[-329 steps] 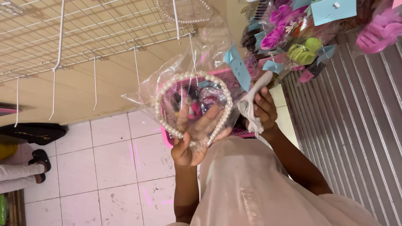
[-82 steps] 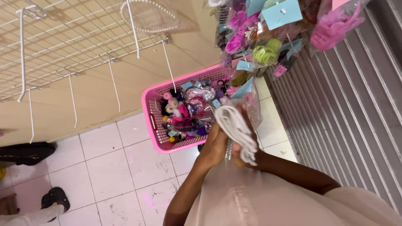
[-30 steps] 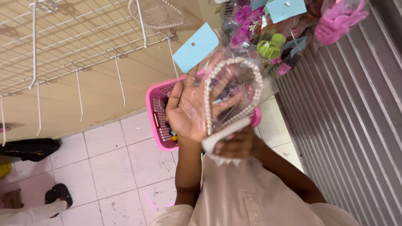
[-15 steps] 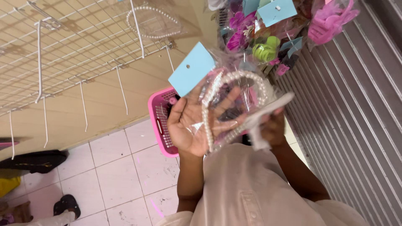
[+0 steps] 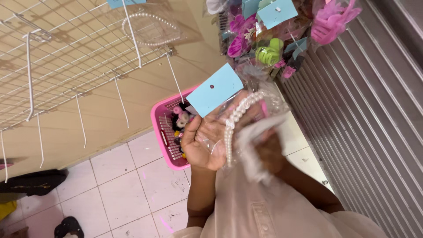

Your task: The person cleans a headband and a hair clip with a cloth and then hangs them onto a metal display rack.

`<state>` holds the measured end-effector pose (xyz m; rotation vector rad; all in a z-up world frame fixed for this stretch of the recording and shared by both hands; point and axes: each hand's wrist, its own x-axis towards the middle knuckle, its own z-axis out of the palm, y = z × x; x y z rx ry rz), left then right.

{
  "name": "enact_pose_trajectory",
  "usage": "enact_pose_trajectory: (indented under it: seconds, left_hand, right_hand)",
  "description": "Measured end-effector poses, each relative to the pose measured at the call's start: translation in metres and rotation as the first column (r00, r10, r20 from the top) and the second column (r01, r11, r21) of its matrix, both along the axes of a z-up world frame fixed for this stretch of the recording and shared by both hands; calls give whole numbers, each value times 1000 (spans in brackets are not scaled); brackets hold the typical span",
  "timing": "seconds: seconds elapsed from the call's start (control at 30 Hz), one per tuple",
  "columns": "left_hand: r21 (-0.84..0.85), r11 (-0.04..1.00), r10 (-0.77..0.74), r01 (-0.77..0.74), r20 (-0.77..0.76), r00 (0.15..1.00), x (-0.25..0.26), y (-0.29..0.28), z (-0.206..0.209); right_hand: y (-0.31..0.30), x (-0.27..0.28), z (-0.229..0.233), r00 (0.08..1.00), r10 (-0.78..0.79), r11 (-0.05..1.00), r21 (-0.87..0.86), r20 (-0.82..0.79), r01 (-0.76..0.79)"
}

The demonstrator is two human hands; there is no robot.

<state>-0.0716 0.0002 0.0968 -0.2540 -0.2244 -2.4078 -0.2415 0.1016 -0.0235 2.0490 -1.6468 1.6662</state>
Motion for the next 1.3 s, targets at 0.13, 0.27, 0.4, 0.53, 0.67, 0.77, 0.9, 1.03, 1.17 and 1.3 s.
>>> enact_pose_trajectory:
  seconds: [0.13,0.27,0.4,0.53,0.67,0.77,0.9,1.03,1.17,1.3]
  left_hand:
    - [1,993,117,-118,64,991,6,-14,6]
    - [-21,979,203,-203,204,958,32,-27,11]
    - [-241,962,182,-128,217,959,50,-21,0]
    - [-435,898,61,66,271,961,62,-28,-20]
    - [-812,487,375,321,526,763,76,-43,-4]
    - [-876,347,438,335,467,768,88,-50,11]
    - [-900,267,483,346,435,760,101,-62,-1]
    - [-823,543,380,167,418,825,96,-61,-54]
    - [-485,822,486,-300,321,813,31,-12,-125]
    - [-527,810,498,-259,383,778,-15,28,-147]
  right_hand:
    - [16,29,-2,951,253,966,-1,-181,-257]
    - [22,-19,15,971,230,973,33,-67,-228]
    - [8,-74,38,976,180,970,146,119,-196]
    - [-1,-81,46,923,316,896,252,220,-366]
    - [-6,-77,52,862,445,816,287,243,-502]
    - [-8,-75,53,822,516,773,283,240,-568]
    - [-2,-72,43,802,517,761,268,300,-591]
    - [4,-74,27,766,388,799,227,512,-556]
    - [-4,-61,12,512,149,872,132,846,-472]
    - [-9,-45,12,473,98,906,118,876,-407]
